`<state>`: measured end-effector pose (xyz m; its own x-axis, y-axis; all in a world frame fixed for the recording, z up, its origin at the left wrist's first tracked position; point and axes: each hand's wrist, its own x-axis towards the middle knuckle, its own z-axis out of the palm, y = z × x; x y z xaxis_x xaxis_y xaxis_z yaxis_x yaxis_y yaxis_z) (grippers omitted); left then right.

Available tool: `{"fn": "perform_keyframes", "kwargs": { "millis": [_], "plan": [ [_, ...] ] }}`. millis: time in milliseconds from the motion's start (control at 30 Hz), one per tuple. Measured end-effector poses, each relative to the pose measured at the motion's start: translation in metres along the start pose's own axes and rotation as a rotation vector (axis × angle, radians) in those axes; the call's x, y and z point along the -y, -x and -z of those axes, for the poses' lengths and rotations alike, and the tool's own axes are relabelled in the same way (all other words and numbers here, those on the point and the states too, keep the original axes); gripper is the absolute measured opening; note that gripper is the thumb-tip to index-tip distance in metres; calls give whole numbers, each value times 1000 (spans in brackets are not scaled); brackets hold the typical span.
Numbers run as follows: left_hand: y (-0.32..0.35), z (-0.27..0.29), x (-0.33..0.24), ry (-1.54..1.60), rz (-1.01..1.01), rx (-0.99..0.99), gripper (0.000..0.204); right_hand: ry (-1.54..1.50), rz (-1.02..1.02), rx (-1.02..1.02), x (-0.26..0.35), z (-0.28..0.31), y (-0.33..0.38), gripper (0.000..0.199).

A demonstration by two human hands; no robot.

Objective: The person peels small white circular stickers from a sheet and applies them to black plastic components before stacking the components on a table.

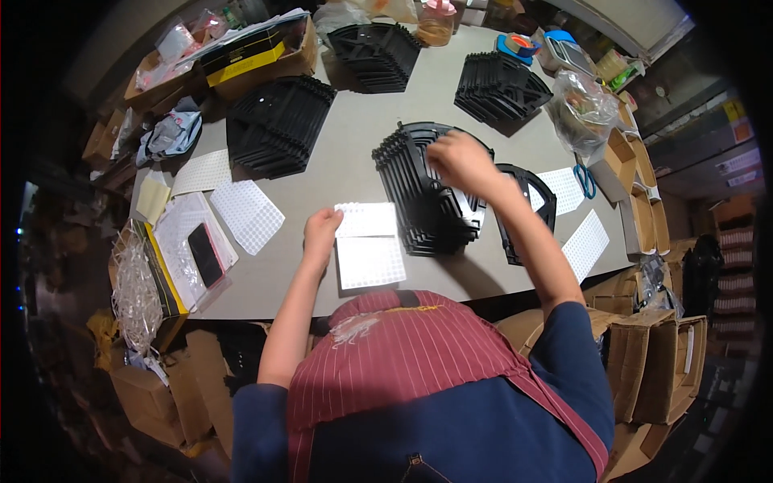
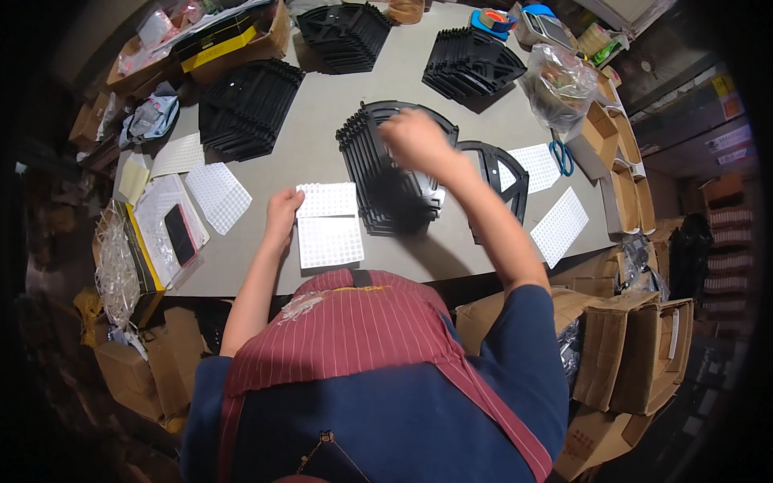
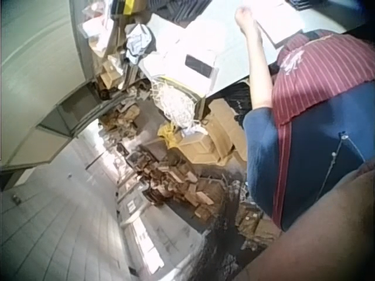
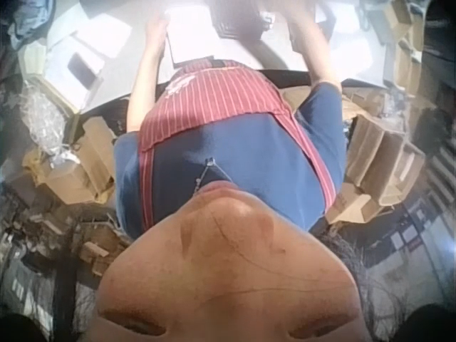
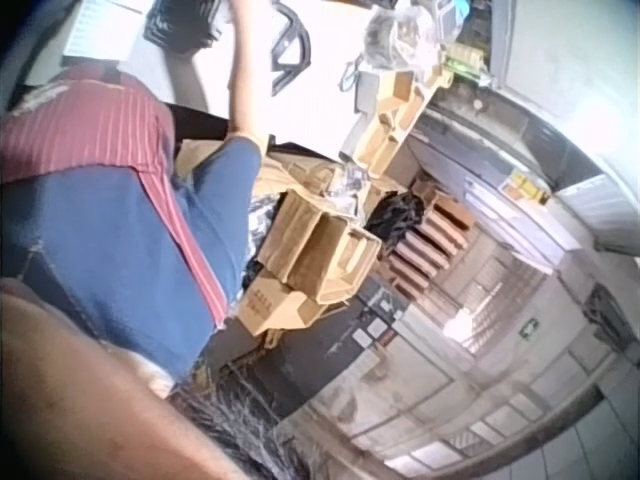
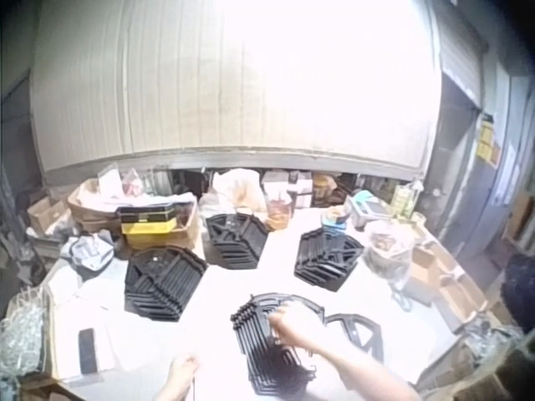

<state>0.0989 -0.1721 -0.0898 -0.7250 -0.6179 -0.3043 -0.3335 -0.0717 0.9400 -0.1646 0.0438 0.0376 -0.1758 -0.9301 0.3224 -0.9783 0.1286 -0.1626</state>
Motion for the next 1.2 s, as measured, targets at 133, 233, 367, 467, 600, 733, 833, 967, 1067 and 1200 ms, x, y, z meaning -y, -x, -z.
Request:
{"fn": "perform_keyframes", "kwargs": {
  "millis": [133, 233, 367, 467, 600, 733, 833, 967, 1067, 1200],
  "plan": [
    [-7, 5, 17, 175, 25, 46, 24, 11, -150, 362, -82, -23, 1, 11],
    [-9, 4, 20, -18, -74, 14, 21, 56, -88, 291, -102, -51, 0, 18],
    [-4, 3, 24, 36, -100, 14, 21, 351, -240, 337, -97, -45, -16, 40],
    [-1, 3, 20, 0, -97, 20, 22, 249, -458, 318, -82, -36, -10, 63],
    [0, -4, 19, 6, -122, -49, 25, 24, -630, 325, -77, -41, 7, 73],
    [0, 1, 23, 112, -124, -2, 25, -136, -898, 208, -88, 14, 39, 59],
    [0, 2, 22, 129, -130, 44, 24, 26, -1024, 185, -125, 50, 101, 56],
    [1, -2, 15, 79, -112, 36, 24, 358, -920, 286, -155, 46, 187, 53],
    [1, -2, 13, 97, -108, 45, 24, 323, -839, 393, -152, 13, 215, 56],
    [5, 1, 17, 101, -118, 56, 23, 426, -776, 588, -111, 9, 173, 45]
  ]
}}
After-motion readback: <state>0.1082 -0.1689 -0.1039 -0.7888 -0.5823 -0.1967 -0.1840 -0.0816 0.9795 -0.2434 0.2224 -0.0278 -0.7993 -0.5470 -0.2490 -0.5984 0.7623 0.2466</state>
